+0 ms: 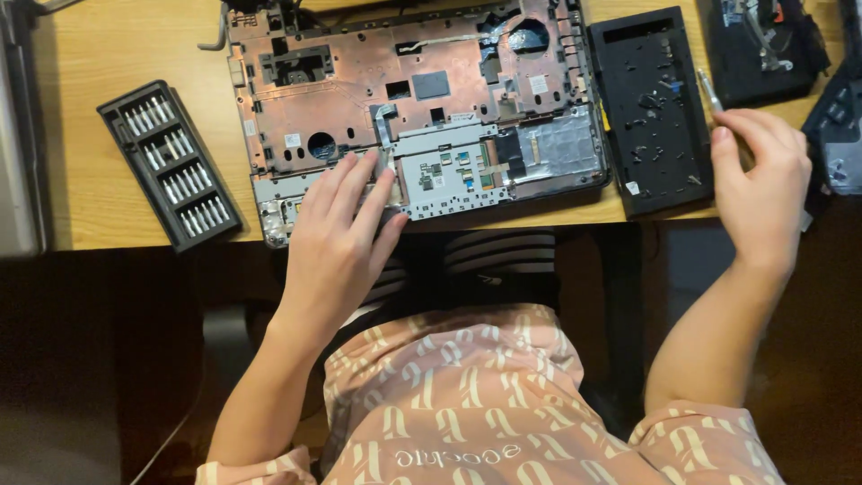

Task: The recorder is disassembling a laptop, removing internal components and screws at a repair bench.

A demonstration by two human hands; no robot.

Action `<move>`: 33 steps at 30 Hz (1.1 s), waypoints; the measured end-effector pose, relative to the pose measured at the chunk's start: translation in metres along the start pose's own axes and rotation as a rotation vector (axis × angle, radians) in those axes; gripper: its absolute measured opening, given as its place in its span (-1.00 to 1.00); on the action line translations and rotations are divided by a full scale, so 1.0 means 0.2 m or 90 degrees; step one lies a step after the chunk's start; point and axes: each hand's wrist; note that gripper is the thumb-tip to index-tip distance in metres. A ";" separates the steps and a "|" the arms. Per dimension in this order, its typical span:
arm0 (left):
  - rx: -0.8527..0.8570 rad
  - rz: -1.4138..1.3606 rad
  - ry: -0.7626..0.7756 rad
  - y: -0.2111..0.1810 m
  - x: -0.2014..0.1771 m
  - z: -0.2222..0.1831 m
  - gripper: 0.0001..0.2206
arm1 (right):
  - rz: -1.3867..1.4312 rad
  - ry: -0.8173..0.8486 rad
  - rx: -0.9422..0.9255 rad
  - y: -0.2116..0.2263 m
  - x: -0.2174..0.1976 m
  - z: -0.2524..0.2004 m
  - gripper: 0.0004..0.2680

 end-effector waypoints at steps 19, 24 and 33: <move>-0.024 -0.128 -0.079 0.21 0.00 0.31 -0.87 | 0.186 -0.006 0.170 -0.25 0.12 0.02 -0.86; 0.037 -0.297 -0.059 0.16 -0.15 0.24 -0.84 | 0.192 0.004 0.182 -0.34 0.16 0.00 -0.87; 0.062 -0.258 -0.060 0.16 -0.13 0.22 -0.85 | 0.132 0.006 0.141 -0.42 0.19 -0.02 -0.90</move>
Point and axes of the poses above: each hand's wrist, its own z-axis towards the middle knuckle, its own x-axis out of the palm, y = z × x, and after that the axes turned 10 degrees about y, right-handed
